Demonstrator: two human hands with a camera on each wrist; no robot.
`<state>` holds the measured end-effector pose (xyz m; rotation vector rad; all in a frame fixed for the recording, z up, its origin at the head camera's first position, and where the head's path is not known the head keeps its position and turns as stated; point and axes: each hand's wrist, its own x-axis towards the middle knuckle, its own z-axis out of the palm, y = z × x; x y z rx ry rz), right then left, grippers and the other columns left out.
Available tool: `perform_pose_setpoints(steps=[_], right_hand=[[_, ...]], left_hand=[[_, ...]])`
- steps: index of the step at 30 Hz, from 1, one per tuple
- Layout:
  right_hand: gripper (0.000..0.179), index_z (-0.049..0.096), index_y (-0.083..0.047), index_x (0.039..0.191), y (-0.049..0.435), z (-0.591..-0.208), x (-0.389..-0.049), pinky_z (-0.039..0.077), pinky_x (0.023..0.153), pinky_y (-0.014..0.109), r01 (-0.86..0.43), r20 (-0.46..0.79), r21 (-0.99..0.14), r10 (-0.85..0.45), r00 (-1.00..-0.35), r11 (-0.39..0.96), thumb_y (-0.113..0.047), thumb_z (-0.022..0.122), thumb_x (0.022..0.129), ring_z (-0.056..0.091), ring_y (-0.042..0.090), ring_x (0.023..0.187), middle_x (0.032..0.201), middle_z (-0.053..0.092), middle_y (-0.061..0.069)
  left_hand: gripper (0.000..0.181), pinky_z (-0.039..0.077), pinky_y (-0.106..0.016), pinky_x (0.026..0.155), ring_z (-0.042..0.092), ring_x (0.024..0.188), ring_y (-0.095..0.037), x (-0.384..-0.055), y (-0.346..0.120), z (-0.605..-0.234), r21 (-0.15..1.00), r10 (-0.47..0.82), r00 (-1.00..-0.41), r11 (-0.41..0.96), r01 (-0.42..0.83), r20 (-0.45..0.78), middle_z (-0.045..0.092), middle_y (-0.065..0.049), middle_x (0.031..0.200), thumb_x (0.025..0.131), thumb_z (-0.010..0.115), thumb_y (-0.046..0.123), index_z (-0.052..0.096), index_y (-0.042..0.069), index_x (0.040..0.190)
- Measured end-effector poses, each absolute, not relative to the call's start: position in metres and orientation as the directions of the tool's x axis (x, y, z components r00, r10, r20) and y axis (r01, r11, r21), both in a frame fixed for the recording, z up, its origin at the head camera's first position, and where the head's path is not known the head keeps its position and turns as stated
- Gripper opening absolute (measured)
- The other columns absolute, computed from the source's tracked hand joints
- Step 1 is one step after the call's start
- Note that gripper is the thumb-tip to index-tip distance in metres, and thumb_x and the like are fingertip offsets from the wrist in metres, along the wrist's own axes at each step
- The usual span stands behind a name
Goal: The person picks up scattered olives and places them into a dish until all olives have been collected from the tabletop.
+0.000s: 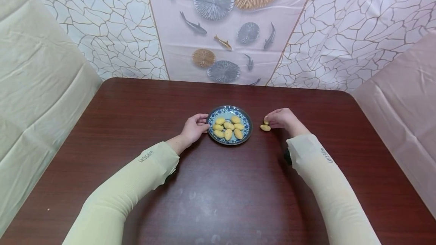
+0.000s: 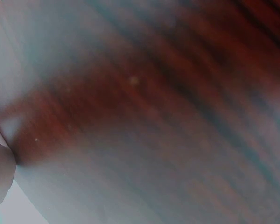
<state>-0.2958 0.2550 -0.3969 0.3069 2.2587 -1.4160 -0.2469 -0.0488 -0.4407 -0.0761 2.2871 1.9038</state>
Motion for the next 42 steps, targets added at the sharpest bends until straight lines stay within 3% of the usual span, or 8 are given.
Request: perform_pose_setpoints(steps=[12,22,31,42], right_hand=[[0.032,0.049,0.008,0.118,0.248,-0.388,-0.298,0.057,0.064,0.019,0.439,-0.486,-0.818,-0.036,-0.873,0.373,-0.006,0.056,0.091,0.060,0.006,0.063,0.066,0.061,-0.006],[0.040,0.046,0.009,0.129,0.237,-0.379,-0.300,0.057,0.071,0.019,0.404,-0.465,-0.828,-0.076,-0.882,0.389,-0.008,0.053,0.093,0.062,0.008,0.073,0.077,0.062,-0.004],[0.039,0.047,0.008,0.127,0.219,-0.373,-0.306,0.058,0.074,0.023,0.424,-0.470,-0.834,-0.053,-0.881,0.353,-0.009,0.056,0.092,0.063,0.010,0.072,0.073,0.062,-0.003],[0.043,0.044,0.008,0.131,0.196,-0.369,-0.306,0.059,0.076,0.026,0.402,-0.450,-0.867,-0.117,-0.885,0.295,-0.006,0.055,0.092,0.062,0.009,0.068,0.074,0.063,-0.002]], left_hand=[[0.043,0.058,-0.026,0.077,0.060,0.095,-0.022,-0.246,-0.049,-0.441,0.971,0.061,-0.985,0.189,-0.150,-0.164,0.053,-0.019,0.113,0.087,0.057,-0.006,0.050,-0.003,0.130],[0.043,0.058,-0.027,0.076,0.059,0.096,-0.022,-0.247,-0.050,-0.440,0.971,0.063,-0.984,0.188,-0.149,-0.164,0.053,-0.020,0.114,0.088,0.057,-0.006,0.050,-0.003,0.130],[0.042,0.058,-0.027,0.077,0.059,0.095,-0.021,-0.248,-0.049,-0.441,0.969,0.060,-0.984,0.190,-0.155,-0.169,0.054,-0.020,0.114,0.088,0.057,-0.005,0.050,-0.003,0.129],[0.043,0.058,-0.026,0.077,0.059,0.094,-0.021,-0.246,-0.049,-0.439,0.972,0.061,-0.984,0.176,-0.155,-0.168,0.053,-0.019,0.112,0.087,0.058,-0.006,0.051,-0.003,0.129]])
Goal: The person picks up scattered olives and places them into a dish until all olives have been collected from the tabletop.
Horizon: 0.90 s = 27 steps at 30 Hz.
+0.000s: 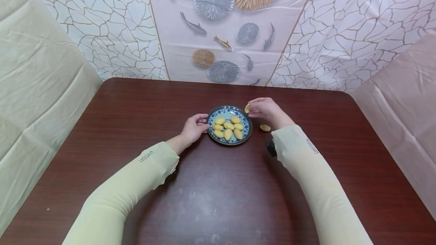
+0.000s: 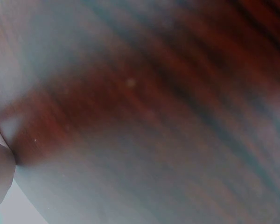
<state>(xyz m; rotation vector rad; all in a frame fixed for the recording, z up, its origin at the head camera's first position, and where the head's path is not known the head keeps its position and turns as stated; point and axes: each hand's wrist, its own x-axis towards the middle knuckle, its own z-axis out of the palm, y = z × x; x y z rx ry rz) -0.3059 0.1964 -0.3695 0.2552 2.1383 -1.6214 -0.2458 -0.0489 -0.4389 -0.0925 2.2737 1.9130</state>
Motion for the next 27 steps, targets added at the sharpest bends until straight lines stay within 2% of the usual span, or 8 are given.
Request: perform_pose_setpoints(steps=[9,17,22,27], right_hand=[[0.034,0.048,0.009,0.122,0.180,-0.375,-0.308,0.058,0.080,0.030,0.397,-0.447,-0.875,-0.144,-0.883,0.278,-0.002,0.055,0.091,0.063,0.011,0.068,0.074,0.063,0.000],[0.040,0.046,0.009,0.130,0.171,-0.372,-0.309,0.054,0.092,0.035,0.419,-0.471,-0.846,-0.092,-0.878,0.330,-0.002,0.052,0.092,0.062,0.012,0.072,0.090,0.060,0.010],[0.043,0.045,0.008,0.132,0.172,-0.373,-0.311,0.055,0.091,0.033,0.431,-0.483,-0.840,-0.094,-0.871,0.330,-0.002,0.054,0.091,0.062,0.013,0.075,0.095,0.060,0.012],[0.043,0.044,0.007,0.132,0.177,-0.374,-0.311,0.053,0.093,0.034,0.434,-0.488,-0.842,-0.108,-0.866,0.322,-0.005,0.055,0.092,0.061,0.015,0.081,0.110,0.056,0.016]], left_hand=[[0.043,0.058,-0.028,0.078,0.060,0.099,-0.026,-0.246,-0.049,-0.440,0.972,0.066,-0.983,0.176,-0.155,-0.169,0.053,-0.021,0.114,0.088,0.057,-0.006,0.050,-0.003,0.130],[0.043,0.058,-0.027,0.078,0.060,0.099,-0.026,-0.247,-0.049,-0.439,0.970,0.070,-0.983,0.186,-0.156,-0.172,0.053,-0.021,0.115,0.088,0.057,-0.005,0.050,-0.003,0.130],[0.042,0.058,-0.028,0.077,0.060,0.100,-0.027,-0.248,-0.049,-0.440,0.971,0.072,-0.983,0.183,-0.155,-0.171,0.053,-0.021,0.115,0.088,0.057,-0.005,0.050,-0.003,0.130],[0.042,0.058,-0.028,0.078,0.059,0.098,-0.025,-0.247,-0.050,-0.439,0.969,0.070,-0.982,0.192,-0.157,-0.173,0.053,-0.021,0.115,0.088,0.057,-0.005,0.050,-0.003,0.130]])
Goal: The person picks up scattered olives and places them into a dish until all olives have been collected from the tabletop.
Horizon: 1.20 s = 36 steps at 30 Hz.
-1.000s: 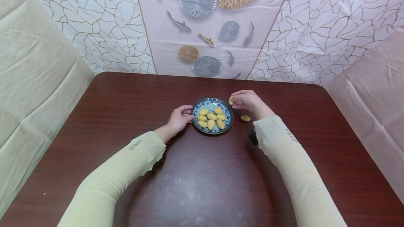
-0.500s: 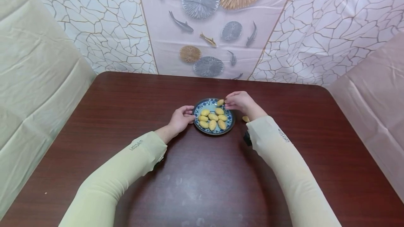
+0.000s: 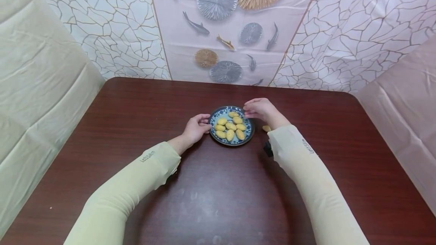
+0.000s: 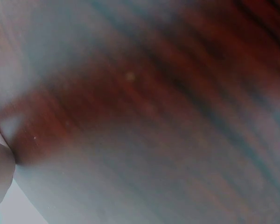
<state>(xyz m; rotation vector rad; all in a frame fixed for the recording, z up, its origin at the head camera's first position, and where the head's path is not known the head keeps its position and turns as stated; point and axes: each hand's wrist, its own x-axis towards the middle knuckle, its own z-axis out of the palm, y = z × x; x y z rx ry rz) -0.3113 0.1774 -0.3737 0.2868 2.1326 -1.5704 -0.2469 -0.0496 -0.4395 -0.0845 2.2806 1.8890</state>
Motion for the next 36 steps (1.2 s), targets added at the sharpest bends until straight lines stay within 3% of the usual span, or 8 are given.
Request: perform_pose_setpoints(steps=[5,13,20,26,36], right_hand=[[0.045,0.043,0.007,0.134,0.191,-0.371,-0.309,0.055,0.090,0.032,0.417,-0.476,-0.846,-0.118,-0.872,0.332,-0.007,0.054,0.093,0.061,0.012,0.078,0.118,0.055,0.018],[0.042,0.045,0.007,0.129,0.223,-0.374,-0.303,0.058,0.075,0.023,0.407,-0.479,-0.831,-0.116,-0.870,0.379,-0.012,0.056,0.093,0.061,0.011,0.077,0.093,0.063,0.002],[0.042,0.046,0.005,0.127,0.243,-0.377,-0.295,0.057,0.076,0.024,0.359,-0.484,-0.777,-0.127,-0.866,0.517,-0.016,0.057,0.093,0.059,0.012,0.083,0.093,0.063,0.000],[0.043,0.048,0.006,0.126,0.254,-0.383,-0.290,0.057,0.073,0.024,0.335,-0.500,-0.734,-0.137,-0.855,0.591,-0.016,0.060,0.091,0.058,0.009,0.079,0.080,0.062,-0.009],[0.040,0.056,0.004,0.117,0.258,-0.390,-0.281,0.057,0.072,0.026,0.286,-0.515,-0.672,-0.154,-0.843,0.683,-0.016,0.068,0.084,0.053,0.015,0.081,0.086,0.060,-0.002]], left_hand=[[0.043,0.058,-0.029,0.078,0.059,0.099,-0.026,-0.246,-0.050,-0.440,0.968,0.067,-0.982,0.193,-0.160,-0.175,0.053,-0.021,0.116,0.088,0.057,-0.005,0.050,-0.003,0.130],[0.043,0.058,-0.028,0.077,0.059,0.100,-0.027,-0.246,-0.051,-0.441,0.970,0.069,-0.982,0.184,-0.161,-0.176,0.053,-0.020,0.114,0.088,0.057,-0.006,0.050,-0.003,0.130],[0.043,0.058,-0.027,0.077,0.060,0.100,-0.026,-0.246,-0.051,-0.441,0.969,0.066,-0.984,0.198,-0.151,-0.167,0.053,-0.021,0.114,0.087,0.057,-0.005,0.050,-0.003,0.130],[0.043,0.058,-0.026,0.076,0.059,0.099,-0.025,-0.246,-0.050,-0.441,0.969,0.066,-0.984,0.197,-0.149,-0.165,0.054,-0.021,0.114,0.087,0.058,-0.005,0.050,-0.003,0.130],[0.043,0.058,-0.028,0.077,0.059,0.102,-0.028,-0.247,-0.049,-0.441,0.970,0.072,-0.984,0.194,-0.146,-0.163,0.053,-0.021,0.115,0.088,0.057,-0.005,0.049,-0.004,0.130]])
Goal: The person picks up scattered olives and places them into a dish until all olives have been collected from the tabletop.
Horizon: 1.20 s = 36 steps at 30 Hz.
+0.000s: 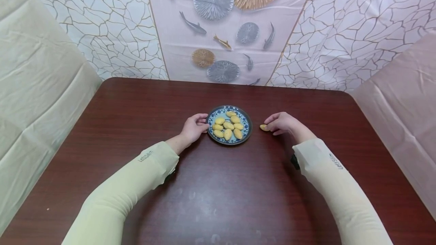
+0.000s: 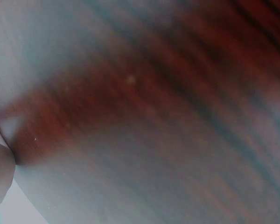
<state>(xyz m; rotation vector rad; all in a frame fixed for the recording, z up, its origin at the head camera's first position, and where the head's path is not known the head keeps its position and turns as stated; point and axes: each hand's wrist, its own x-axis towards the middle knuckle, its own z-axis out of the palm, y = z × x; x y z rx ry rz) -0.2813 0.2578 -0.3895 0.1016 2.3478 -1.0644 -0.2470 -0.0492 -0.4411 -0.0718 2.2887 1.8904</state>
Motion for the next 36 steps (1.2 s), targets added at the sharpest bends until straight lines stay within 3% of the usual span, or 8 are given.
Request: perform_pose_setpoints(steps=[16,29,36], right_hand=[[0.036,0.056,0.011,0.117,0.255,-0.393,-0.283,0.058,0.070,0.024,0.307,-0.506,-0.700,-0.145,-0.850,0.645,-0.011,0.061,0.088,0.057,0.010,0.072,0.080,0.063,-0.002],[0.038,0.049,0.013,0.123,0.251,-0.389,-0.288,0.058,0.072,0.023,0.373,-0.492,-0.811,-0.180,-0.852,0.451,-0.007,0.055,0.091,0.060,0.008,0.069,0.073,0.063,-0.005],[0.038,0.049,0.011,0.123,0.239,-0.381,-0.294,0.058,0.069,0.022,0.388,-0.488,-0.821,-0.163,-0.857,0.419,-0.007,0.056,0.090,0.061,0.009,0.068,0.074,0.063,-0.004]], left_hand=[[0.042,0.059,-0.027,0.076,0.059,0.101,-0.028,-0.248,-0.049,-0.441,0.970,0.063,-0.984,0.193,-0.150,-0.165,0.053,-0.022,0.116,0.088,0.057,-0.005,0.050,-0.003,0.130],[0.043,0.058,-0.028,0.079,0.059,0.101,-0.026,-0.247,-0.048,-0.440,0.966,0.061,-0.983,0.206,-0.158,-0.174,0.053,-0.021,0.115,0.088,0.057,-0.005,0.050,-0.003,0.130],[0.044,0.058,-0.028,0.079,0.059,0.102,-0.027,-0.247,-0.048,-0.440,0.966,0.066,-0.983,0.205,-0.157,-0.173,0.053,-0.021,0.116,0.088,0.057,-0.005,0.049,-0.003,0.130]])
